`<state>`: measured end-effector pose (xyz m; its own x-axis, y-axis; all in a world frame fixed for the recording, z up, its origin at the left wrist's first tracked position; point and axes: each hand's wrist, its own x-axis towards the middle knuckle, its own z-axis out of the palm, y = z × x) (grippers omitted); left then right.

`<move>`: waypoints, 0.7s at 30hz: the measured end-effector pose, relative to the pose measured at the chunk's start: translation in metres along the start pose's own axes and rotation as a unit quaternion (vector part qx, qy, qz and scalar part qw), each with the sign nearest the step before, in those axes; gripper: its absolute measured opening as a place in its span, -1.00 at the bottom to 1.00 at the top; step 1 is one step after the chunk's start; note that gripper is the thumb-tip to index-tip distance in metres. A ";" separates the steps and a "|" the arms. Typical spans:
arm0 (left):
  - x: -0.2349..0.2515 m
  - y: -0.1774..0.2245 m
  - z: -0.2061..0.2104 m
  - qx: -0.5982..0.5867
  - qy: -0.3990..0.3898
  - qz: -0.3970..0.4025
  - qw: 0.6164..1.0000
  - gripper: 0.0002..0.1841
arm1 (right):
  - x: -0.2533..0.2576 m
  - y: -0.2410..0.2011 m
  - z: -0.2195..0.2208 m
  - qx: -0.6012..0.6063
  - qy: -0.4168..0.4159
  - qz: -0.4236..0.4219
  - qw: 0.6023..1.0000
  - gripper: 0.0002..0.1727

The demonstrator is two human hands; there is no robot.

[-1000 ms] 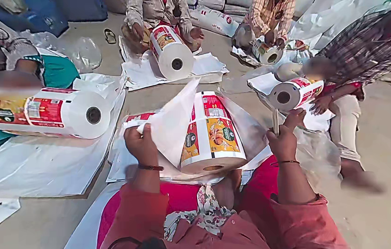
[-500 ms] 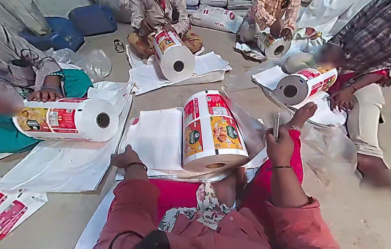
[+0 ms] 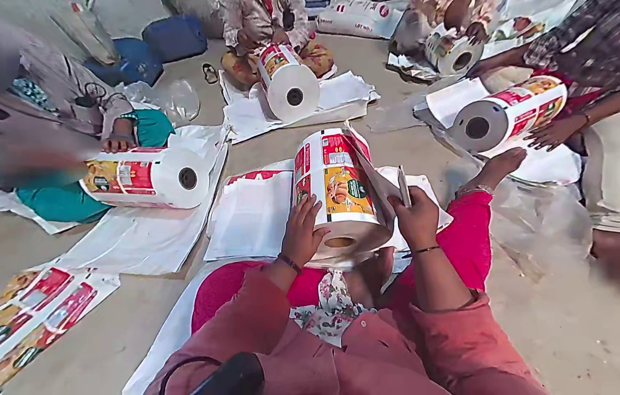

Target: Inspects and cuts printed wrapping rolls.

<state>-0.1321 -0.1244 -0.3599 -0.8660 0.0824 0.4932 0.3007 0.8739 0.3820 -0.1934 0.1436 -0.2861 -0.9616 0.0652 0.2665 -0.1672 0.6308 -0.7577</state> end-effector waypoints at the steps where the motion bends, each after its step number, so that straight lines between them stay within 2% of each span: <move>1: -0.003 -0.001 0.000 -0.005 0.000 -0.002 1.000 -0.37 | -0.001 -0.002 0.001 -0.006 -0.001 -0.011 1.000 -0.75; 6: -0.003 -0.009 -0.003 -0.015 -0.005 -0.015 1.000 -0.37 | 0.012 -0.002 -0.005 0.026 0.052 0.009 0.998 -0.75; 11: -0.006 -0.019 0.010 -0.017 0.044 0.024 0.999 -0.31 | 0.018 0.006 -0.018 0.037 0.065 0.026 0.997 -0.76; 15: -0.007 -0.023 0.012 -0.015 0.051 0.033 0.998 -0.30 | 0.023 0.023 -0.021 0.070 0.090 0.046 0.992 -0.82; 17: -0.006 -0.022 0.011 -0.014 0.055 0.036 0.998 -0.29 | 0.024 0.025 -0.025 0.088 0.067 0.038 0.993 -0.83; 21: -0.008 -0.023 0.015 -0.015 0.071 0.037 0.997 -0.29 | 0.027 0.031 -0.044 0.143 -0.014 0.052 0.988 -0.69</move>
<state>-0.1381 -0.1382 -0.3849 -0.7759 0.0759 0.6263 0.3759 0.8529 0.3623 -0.2153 0.1992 -0.2757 -0.9820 0.0942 0.1639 -0.1170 0.3777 -0.9185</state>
